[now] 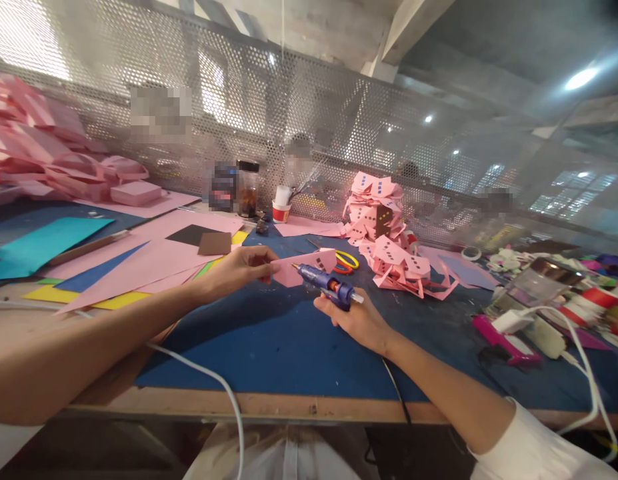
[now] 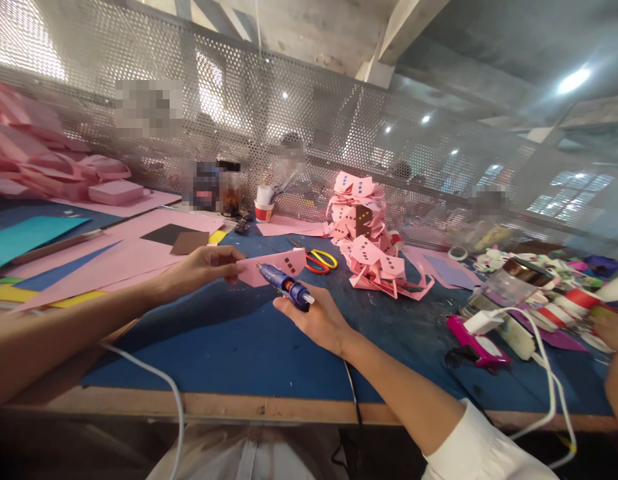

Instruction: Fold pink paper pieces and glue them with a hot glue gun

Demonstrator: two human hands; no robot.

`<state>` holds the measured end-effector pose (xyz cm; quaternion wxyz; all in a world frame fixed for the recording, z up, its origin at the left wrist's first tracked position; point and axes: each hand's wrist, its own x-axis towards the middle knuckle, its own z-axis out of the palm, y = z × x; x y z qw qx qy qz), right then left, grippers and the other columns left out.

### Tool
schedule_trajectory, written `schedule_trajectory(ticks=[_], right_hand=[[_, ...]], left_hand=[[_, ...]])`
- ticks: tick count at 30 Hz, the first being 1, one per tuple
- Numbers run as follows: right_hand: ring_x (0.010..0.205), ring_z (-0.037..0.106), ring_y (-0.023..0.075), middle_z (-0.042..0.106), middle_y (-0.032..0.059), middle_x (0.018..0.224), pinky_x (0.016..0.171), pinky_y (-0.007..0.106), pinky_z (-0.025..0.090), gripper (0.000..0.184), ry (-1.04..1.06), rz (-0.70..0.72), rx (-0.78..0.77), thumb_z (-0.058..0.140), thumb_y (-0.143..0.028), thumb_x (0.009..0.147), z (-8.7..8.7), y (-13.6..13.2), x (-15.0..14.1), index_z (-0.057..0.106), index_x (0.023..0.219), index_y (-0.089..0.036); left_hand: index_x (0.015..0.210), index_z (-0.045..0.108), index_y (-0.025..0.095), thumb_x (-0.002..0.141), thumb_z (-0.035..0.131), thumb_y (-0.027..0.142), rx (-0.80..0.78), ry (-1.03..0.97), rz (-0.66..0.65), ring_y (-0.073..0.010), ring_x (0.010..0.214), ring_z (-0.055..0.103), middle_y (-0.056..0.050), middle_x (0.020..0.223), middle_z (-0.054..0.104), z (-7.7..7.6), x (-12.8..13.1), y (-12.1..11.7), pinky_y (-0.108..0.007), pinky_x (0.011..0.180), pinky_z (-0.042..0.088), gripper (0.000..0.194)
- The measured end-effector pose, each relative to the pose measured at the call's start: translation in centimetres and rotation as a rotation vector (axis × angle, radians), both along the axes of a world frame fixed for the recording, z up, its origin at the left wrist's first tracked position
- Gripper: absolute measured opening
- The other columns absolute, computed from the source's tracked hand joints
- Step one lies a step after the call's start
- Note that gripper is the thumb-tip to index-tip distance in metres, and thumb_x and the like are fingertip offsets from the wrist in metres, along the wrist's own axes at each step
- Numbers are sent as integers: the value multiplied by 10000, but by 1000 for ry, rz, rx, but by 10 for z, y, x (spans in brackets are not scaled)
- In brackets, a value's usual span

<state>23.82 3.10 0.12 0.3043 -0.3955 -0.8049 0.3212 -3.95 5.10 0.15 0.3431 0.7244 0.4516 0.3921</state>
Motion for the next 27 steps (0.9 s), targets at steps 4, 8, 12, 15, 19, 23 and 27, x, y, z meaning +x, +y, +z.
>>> schedule_trajectory(ticks=[4, 8, 12, 15, 19, 23, 27], right_hand=[[550, 512, 114, 528, -36, 583, 580, 245, 420, 363, 83, 20, -135, 572, -545, 877, -1, 3, 2, 605, 886, -183], [528, 502, 111, 533, -38, 555, 612, 261, 432, 341, 175, 38, -136, 565, -519, 894, 0, 9, 4, 602, 879, -181], [515, 511, 114, 535, -37, 552, 600, 265, 431, 328, 244, 31, -159, 576, -503, 894, 0, 19, 6, 598, 868, -176], [510, 512, 114, 529, -38, 558, 589, 264, 423, 325, 260, 14, -163, 590, -497, 886, -3, 27, 8, 607, 866, -173], [518, 513, 112, 535, -29, 560, 601, 266, 422, 357, 252, -30, -151, 578, -509, 890, -3, 38, 8, 621, 828, -161], [511, 506, 106, 551, -20, 580, 564, 257, 413, 378, 214, -64, -171, 579, -522, 880, 3, 51, 2, 630, 811, -153], [493, 506, 100, 540, -21, 568, 519, 243, 397, 368, 138, -1, -223, 605, -512, 857, 7, 67, -13, 631, 791, -151]], left_hand=[[880, 655, 177, 847, 636, 485, -23, -32, 28, -150, 702, 599, -6, 720, 654, 0, 0, 2, -268, 677, 458, 311], [879, 659, 169, 825, 659, 477, -13, -93, 79, -149, 679, 597, -8, 704, 654, 1, -6, 8, -269, 659, 458, 313], [841, 655, 160, 768, 707, 488, -14, -150, 178, -151, 653, 594, -11, 674, 651, 11, -16, 11, -275, 645, 466, 341], [802, 636, 149, 740, 738, 482, -25, -172, 242, -140, 654, 591, -13, 676, 654, 18, -31, 12, -274, 667, 474, 354], [896, 645, 139, 744, 741, 504, -77, -216, 316, -129, 692, 600, -7, 716, 662, 13, -61, 21, -287, 734, 497, 407], [908, 647, 120, 734, 747, 506, -66, -266, 378, -147, 714, 633, -31, 739, 682, 2, -84, 31, -318, 772, 519, 435], [863, 655, 112, 753, 735, 472, -21, -269, 377, -165, 725, 651, -54, 753, 695, -3, -91, 33, -286, 703, 511, 385]])
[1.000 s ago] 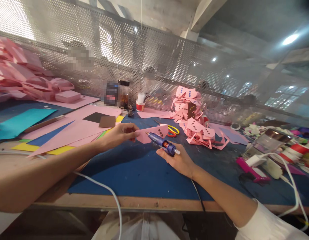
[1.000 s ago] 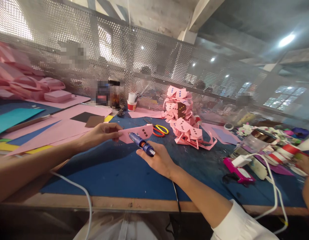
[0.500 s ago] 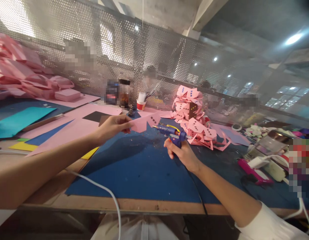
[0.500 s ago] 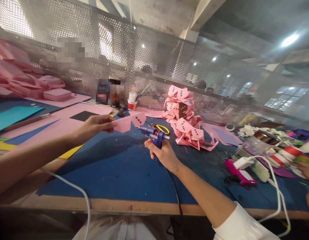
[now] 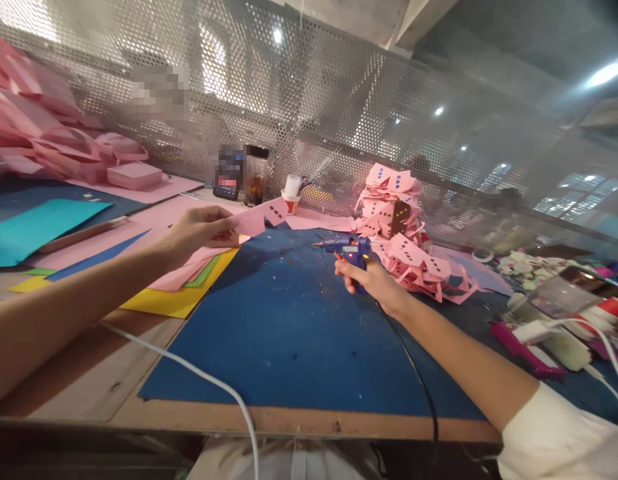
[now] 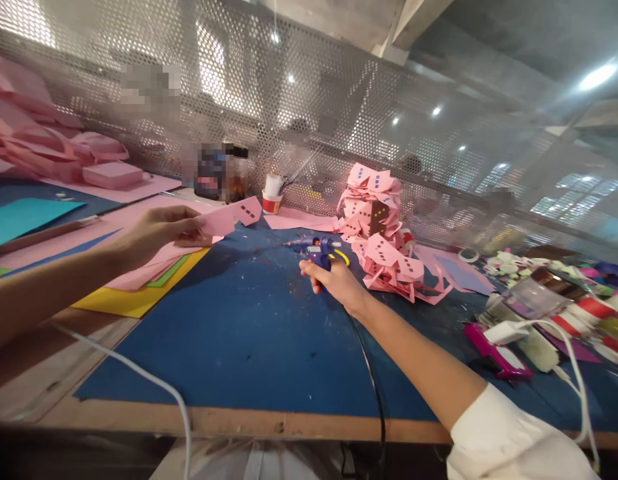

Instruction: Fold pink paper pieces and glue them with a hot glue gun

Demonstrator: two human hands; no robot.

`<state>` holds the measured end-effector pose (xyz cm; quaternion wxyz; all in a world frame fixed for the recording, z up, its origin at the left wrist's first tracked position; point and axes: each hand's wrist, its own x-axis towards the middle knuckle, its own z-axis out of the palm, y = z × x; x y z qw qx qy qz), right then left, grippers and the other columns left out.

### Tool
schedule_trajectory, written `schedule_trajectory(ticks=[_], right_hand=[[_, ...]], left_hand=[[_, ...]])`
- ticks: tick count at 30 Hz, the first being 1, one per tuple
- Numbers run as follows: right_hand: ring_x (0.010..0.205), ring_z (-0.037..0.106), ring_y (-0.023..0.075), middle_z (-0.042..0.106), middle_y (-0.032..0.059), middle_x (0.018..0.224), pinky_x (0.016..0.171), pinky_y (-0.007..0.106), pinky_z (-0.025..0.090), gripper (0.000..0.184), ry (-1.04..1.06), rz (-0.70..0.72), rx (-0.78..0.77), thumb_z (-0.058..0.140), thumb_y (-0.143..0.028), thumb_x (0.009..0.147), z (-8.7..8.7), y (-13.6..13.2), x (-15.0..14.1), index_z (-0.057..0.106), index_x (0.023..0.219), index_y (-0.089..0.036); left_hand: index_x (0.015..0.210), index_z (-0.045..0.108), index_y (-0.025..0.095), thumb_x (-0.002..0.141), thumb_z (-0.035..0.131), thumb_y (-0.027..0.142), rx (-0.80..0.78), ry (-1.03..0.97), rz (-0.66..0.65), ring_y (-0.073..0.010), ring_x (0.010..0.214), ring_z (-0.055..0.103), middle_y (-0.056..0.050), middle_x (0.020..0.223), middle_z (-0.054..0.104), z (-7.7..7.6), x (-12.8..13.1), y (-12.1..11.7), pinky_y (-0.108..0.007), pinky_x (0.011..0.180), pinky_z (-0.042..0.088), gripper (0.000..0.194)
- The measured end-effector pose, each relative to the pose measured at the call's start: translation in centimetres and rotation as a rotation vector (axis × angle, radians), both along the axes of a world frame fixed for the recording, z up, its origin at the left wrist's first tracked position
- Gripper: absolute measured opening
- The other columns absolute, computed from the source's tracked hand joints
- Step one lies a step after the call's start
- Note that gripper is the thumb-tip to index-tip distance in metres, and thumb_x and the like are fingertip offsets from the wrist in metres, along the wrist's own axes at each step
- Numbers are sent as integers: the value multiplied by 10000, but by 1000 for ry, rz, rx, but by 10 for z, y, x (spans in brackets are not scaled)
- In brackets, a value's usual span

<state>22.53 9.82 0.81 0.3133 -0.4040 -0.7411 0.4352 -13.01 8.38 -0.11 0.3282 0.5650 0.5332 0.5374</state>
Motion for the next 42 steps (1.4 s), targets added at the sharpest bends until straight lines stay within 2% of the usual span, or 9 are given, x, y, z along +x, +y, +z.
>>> schedule_trajectory(ticks=[7, 15, 23, 30, 42], right_hand=[[486, 507, 79, 571, -17, 628, 490, 216, 409, 328, -53, 43, -79, 657, -477, 813, -9, 8, -27, 610, 782, -154], [494, 529, 85, 559, -24, 595, 508, 214, 428, 336, -140, 50, -83, 659, -476, 816, -6, -3, -15, 626, 800, -142], [495, 502, 88, 544, -31, 575, 493, 222, 438, 317, -169, 39, -124, 682, -458, 791, -3, -10, -20, 626, 793, -147], [475, 487, 84, 545, -29, 566, 470, 216, 434, 342, -154, 84, -99, 682, -483, 783, -7, -6, -20, 627, 785, -146], [467, 489, 76, 547, -27, 578, 456, 206, 433, 366, -161, 81, -92, 674, -501, 789, -12, -2, -20, 624, 783, -139]], left_hand=[[918, 665, 122, 761, 734, 473, -24, -62, -42, -200, 786, 686, -59, 783, 709, -7, -5, 2, -425, 883, 541, 390], [904, 668, 128, 734, 751, 489, -15, -64, -31, -203, 784, 689, -63, 783, 707, -5, -3, 1, -453, 907, 545, 408], [907, 663, 115, 738, 755, 484, -36, -65, -58, -181, 769, 676, -61, 793, 708, -6, -3, 0, -413, 898, 540, 417], [908, 658, 118, 754, 744, 482, -49, -48, -58, -169, 764, 667, -58, 796, 707, -5, 0, -2, -363, 859, 537, 404], [907, 666, 125, 752, 752, 467, -35, -24, -83, -145, 751, 627, -37, 770, 689, -5, 2, -5, -297, 795, 509, 385]])
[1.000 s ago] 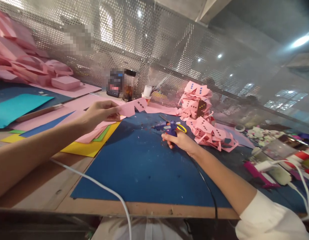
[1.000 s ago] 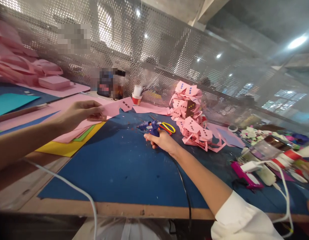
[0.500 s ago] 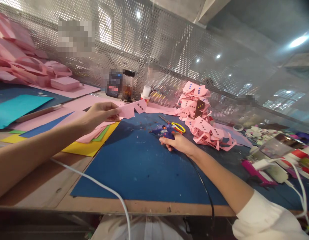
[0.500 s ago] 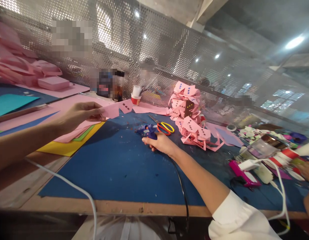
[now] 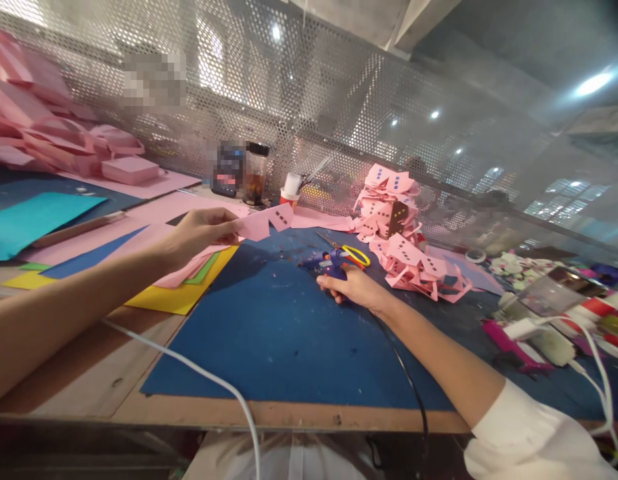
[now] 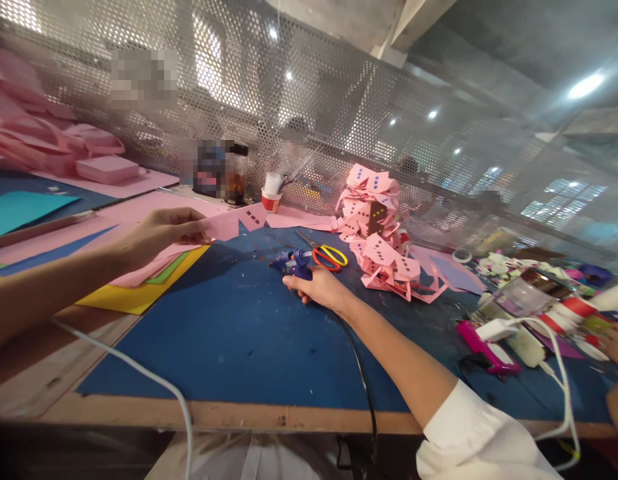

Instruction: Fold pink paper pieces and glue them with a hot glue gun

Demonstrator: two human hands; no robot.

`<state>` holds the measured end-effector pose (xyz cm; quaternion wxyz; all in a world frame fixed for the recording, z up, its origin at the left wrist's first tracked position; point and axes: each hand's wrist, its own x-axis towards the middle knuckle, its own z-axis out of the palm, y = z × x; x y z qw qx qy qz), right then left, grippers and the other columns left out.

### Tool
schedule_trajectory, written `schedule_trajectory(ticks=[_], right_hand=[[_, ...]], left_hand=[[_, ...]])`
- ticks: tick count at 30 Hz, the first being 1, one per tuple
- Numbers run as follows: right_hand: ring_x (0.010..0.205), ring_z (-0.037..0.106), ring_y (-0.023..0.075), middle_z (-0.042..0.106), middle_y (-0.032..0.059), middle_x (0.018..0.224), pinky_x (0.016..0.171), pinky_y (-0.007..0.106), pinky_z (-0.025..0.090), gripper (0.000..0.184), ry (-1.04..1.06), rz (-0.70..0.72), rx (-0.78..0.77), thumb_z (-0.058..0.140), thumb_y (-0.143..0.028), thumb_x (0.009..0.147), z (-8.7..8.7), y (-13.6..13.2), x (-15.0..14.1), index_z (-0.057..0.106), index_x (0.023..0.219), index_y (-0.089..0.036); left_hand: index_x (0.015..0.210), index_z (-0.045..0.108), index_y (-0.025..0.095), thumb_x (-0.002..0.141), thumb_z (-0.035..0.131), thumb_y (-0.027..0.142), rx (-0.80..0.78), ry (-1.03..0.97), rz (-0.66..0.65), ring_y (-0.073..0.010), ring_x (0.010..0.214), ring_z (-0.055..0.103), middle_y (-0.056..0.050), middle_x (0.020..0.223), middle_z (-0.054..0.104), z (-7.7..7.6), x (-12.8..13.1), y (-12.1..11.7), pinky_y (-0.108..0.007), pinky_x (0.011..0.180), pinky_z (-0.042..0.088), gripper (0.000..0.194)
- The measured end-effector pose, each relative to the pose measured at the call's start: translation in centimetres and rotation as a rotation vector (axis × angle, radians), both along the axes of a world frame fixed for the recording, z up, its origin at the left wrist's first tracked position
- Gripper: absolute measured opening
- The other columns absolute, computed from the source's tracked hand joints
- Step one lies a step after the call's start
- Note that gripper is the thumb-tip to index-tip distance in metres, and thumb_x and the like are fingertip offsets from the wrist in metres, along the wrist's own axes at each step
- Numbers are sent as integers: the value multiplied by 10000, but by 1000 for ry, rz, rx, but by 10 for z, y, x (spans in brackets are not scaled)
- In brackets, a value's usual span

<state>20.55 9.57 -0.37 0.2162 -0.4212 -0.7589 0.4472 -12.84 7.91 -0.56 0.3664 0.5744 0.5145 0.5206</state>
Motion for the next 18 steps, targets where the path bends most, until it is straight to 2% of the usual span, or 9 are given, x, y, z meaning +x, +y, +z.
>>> schedule_trajectory(ticks=[9, 18], right_hand=[[459, 507, 75, 556, -21, 583, 466, 202, 454, 371, -26, -15, 23, 668, -509, 799, -3, 3, 0, 631, 777, -140], [462, 516, 81, 535, -32, 569, 482, 207, 443, 383, 0, -12, 28, 647, -527, 813, -5, 4, 3, 635, 796, -145]], left_hand=[[885, 683, 125, 730, 762, 470, 7, -6, -2, -141, 729, 607, -34, 755, 683, -1, 0, 1, -278, 747, 495, 385], [887, 679, 119, 729, 761, 463, 5, -8, -8, -146, 749, 614, -46, 790, 688, 1, 2, -2, -284, 771, 490, 388]])
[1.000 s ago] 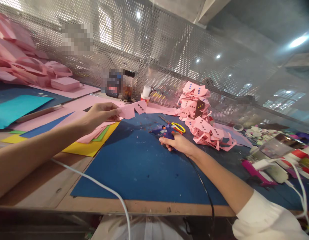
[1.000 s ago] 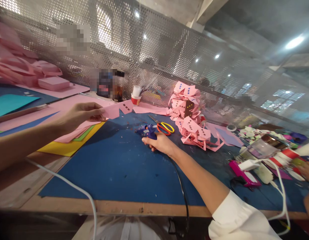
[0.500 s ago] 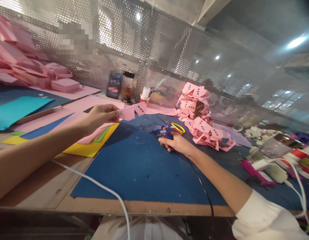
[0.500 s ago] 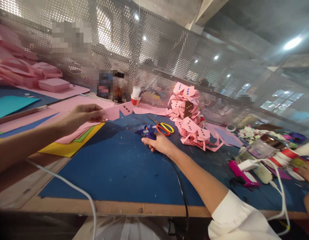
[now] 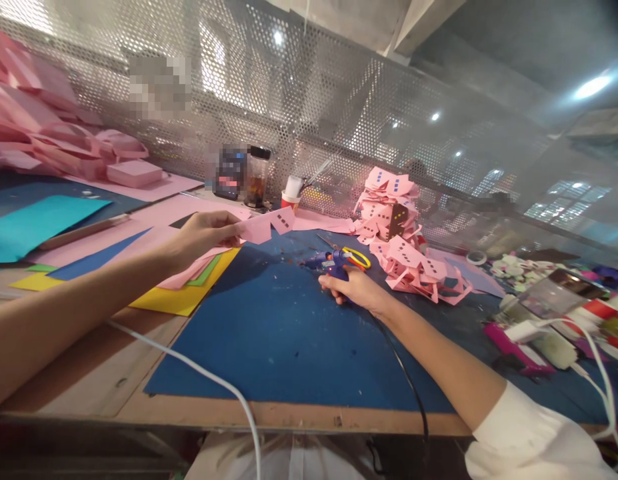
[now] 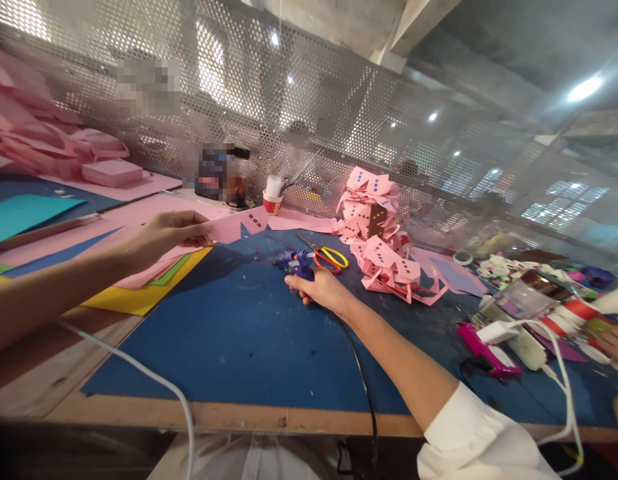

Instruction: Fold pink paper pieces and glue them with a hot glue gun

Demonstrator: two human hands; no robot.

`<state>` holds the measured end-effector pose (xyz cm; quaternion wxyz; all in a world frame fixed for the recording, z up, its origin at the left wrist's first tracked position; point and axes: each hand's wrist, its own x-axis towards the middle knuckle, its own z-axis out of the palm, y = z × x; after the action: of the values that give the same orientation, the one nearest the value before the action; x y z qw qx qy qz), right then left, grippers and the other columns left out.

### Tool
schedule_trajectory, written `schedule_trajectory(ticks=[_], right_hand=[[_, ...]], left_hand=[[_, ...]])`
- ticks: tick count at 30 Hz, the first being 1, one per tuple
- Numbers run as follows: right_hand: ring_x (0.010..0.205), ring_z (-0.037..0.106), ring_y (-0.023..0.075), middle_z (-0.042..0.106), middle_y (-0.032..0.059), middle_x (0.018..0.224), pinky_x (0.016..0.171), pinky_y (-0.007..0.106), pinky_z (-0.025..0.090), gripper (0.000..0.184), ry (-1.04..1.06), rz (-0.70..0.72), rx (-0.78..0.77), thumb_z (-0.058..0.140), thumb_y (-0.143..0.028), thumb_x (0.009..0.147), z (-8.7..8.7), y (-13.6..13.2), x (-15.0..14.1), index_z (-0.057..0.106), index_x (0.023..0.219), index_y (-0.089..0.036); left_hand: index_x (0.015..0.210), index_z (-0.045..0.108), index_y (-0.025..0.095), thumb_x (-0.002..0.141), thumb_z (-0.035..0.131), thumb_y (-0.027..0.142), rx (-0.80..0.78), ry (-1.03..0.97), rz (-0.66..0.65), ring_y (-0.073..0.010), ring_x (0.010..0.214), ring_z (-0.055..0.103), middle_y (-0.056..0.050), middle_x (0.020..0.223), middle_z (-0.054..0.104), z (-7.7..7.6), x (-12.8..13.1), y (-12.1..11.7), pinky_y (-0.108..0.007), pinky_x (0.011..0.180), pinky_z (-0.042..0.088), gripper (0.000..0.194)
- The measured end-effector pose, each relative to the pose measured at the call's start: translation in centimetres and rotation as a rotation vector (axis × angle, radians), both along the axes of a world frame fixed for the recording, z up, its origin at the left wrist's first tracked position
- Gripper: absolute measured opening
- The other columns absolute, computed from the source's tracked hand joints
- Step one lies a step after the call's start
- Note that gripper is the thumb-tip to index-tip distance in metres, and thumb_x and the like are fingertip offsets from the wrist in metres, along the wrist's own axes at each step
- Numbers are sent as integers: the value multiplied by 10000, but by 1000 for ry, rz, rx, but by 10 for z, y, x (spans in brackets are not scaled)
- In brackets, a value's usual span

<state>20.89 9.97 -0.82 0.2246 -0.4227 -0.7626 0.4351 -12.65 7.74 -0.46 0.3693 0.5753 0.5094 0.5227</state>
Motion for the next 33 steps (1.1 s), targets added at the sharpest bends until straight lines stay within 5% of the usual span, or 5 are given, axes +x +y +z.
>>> schedule_trajectory(ticks=[18, 33], right_hand=[[526, 549, 108, 589, -8, 625, 557, 252, 438, 347, 84, 70, 89, 585, -499, 877, 20, -26, -2, 589, 761, -172], [578, 556, 124, 572, -15, 638, 623, 269, 460, 363, 68, 53, 218, 572, -543, 879, 21, -40, -6, 603, 858, -181]], left_hand=[[877, 682, 144, 793, 695, 468, 29, 85, -45, -153, 740, 589, -25, 767, 665, -2, 5, -2, -282, 736, 463, 334], [797, 701, 199, 730, 712, 448, 1, 111, -133, -183, 716, 622, -25, 733, 693, 16, 37, -21, -284, 704, 489, 258]])
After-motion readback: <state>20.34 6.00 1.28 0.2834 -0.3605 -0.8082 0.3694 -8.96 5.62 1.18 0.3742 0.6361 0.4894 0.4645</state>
